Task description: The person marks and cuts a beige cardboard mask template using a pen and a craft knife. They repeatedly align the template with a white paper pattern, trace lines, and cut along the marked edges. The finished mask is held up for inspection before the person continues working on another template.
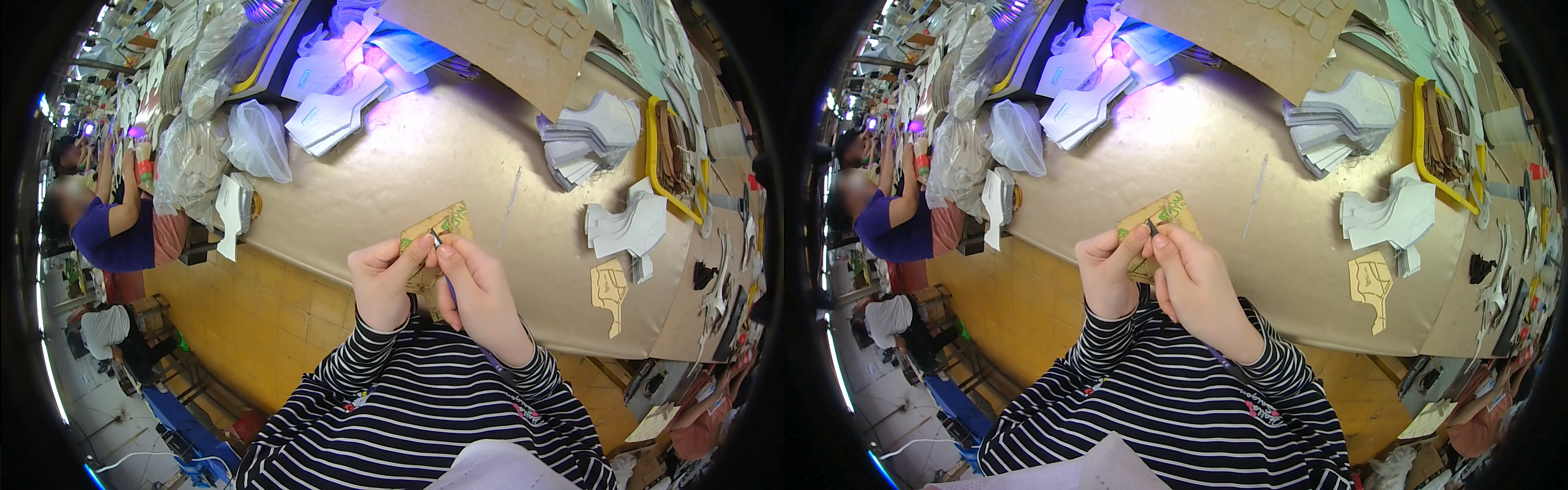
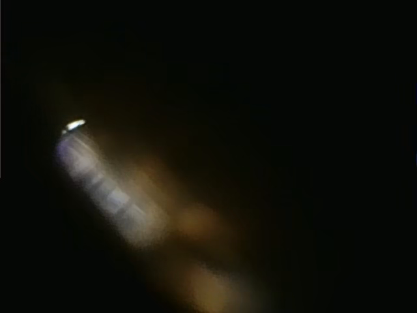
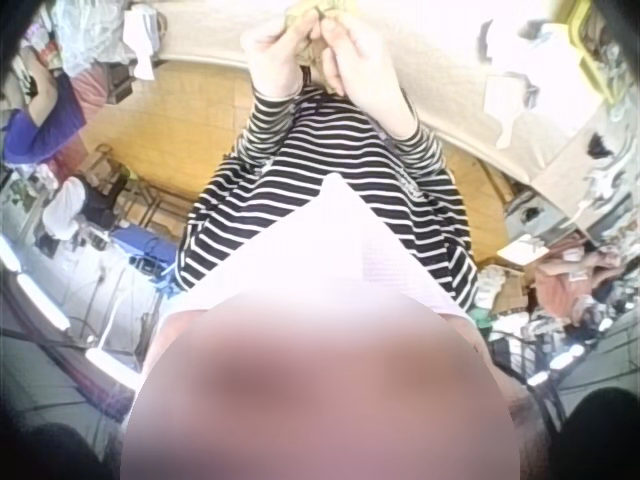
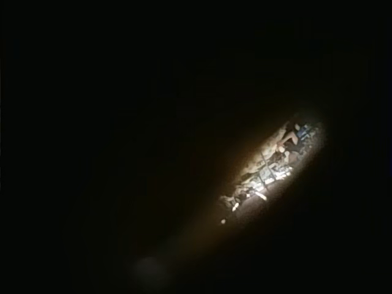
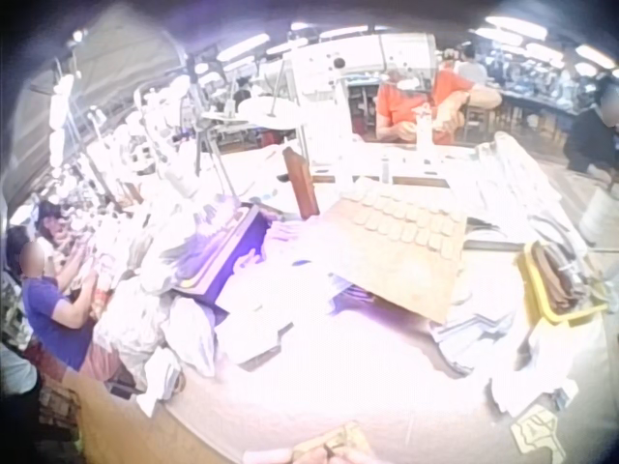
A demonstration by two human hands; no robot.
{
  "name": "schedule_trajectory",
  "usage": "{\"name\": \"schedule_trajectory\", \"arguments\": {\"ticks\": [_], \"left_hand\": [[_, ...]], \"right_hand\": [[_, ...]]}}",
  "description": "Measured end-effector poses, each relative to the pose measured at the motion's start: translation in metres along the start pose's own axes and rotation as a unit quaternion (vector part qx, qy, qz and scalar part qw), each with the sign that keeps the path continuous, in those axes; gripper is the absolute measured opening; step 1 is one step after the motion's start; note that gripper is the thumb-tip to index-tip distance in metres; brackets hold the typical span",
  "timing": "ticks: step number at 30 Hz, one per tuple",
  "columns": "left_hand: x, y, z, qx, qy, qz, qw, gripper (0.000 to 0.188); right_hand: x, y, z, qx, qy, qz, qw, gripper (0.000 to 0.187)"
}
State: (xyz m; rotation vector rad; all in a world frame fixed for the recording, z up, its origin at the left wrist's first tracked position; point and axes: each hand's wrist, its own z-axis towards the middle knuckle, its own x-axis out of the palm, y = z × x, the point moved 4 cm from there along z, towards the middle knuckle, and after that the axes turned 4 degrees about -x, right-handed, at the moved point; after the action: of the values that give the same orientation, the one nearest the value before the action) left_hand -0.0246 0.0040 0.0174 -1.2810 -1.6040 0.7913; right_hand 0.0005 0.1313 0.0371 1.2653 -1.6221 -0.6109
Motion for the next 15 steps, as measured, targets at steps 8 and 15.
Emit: {"name": "schedule_trajectory", "arguments": {"ticks": [8, 15], "left_hand": [[0.0, 0.005, -0.002, 0.028, -0.028, 0.006, 0.999, 0.011], [0.002, -0.001, -0.009, 0.067, -0.066, 0.123, 0.988, 0.012]], "right_hand": [[0.004, -0.004, -0.001, -0.03, -0.04, -0.02, 0.999, 0.028], [0.011, -0.011, 0.0, -0.105, -0.103, -0.082, 0.986, 0.03]]}}
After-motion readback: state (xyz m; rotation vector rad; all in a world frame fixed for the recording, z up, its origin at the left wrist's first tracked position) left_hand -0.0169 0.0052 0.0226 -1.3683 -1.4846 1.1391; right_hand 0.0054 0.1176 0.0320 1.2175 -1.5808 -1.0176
